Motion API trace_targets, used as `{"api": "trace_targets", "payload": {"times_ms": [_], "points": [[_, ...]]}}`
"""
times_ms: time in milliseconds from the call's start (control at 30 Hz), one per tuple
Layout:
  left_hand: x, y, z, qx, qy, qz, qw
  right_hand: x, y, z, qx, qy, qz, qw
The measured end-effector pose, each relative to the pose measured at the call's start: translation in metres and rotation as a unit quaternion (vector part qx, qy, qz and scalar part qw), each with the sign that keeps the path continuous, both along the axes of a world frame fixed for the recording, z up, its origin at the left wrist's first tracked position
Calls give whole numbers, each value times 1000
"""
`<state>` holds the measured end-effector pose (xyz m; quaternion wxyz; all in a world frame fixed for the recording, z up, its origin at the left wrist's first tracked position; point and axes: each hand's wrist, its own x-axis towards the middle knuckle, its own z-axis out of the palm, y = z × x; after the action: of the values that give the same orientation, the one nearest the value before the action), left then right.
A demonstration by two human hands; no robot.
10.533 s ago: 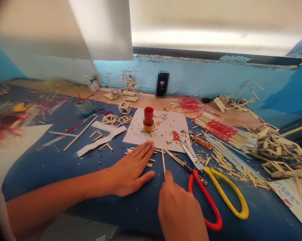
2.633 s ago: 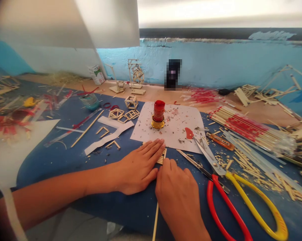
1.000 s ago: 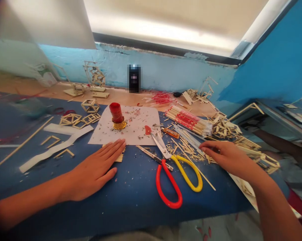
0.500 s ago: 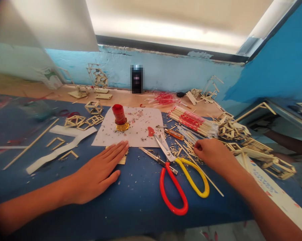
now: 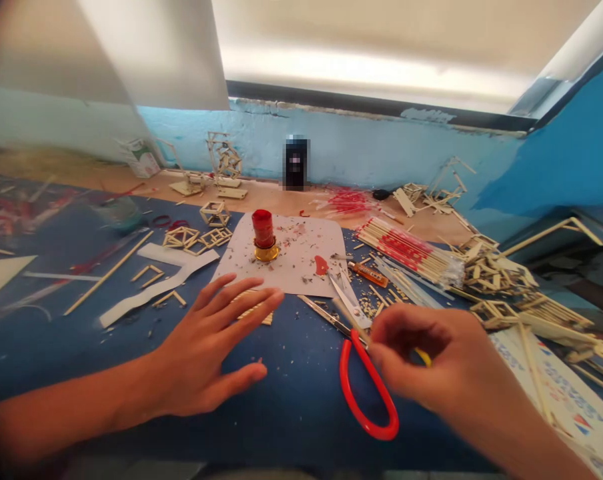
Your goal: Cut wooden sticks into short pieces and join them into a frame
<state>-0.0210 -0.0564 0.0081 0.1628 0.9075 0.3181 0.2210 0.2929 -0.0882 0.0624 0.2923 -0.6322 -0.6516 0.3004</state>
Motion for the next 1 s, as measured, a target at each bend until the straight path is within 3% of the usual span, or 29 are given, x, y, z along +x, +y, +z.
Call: {"api": "trace_targets", "payload": {"times_ms": [67, 100, 200, 300, 367, 433, 500, 667, 867, 933, 1000], "points": [[5, -8, 10, -145, -109, -15, 983, -38, -14, 6, -55, 67, 75, 993], [9, -12, 13, -240, -166, -19, 956, -55, -19, 6, -54, 83, 77, 992], [19, -24, 16, -457, -317, -11, 831, -88, -24, -2, -73, 108, 86, 988], [24, -31, 11, -547, -409, 27, 730, -97, -20, -12, -88, 112, 128, 981], [23, -30, 7, -573, -419, 56, 702, -92, -14, -16, -13, 81, 148, 986], [19, -26, 4, -585, -406, 71, 699, -84, -8, -18, 98, 17, 170, 980], [15, -22, 3, -591, -393, 74, 700, -77, -1, -19, 163, -49, 209, 963], [11, -15, 2, -606, -369, 58, 702, -76, 10, -21, 159, -112, 286, 938], [11, -13, -2, -613, -357, 40, 703, -87, 12, -25, 143, -97, 293, 941], [7, -9, -2, -600, -338, 38, 725, -87, 15, -28, 141, -90, 286, 943], [-1, -1, 0, -530, -300, 59, 791, -85, 22, -32, 133, -86, 271, 949]]}}
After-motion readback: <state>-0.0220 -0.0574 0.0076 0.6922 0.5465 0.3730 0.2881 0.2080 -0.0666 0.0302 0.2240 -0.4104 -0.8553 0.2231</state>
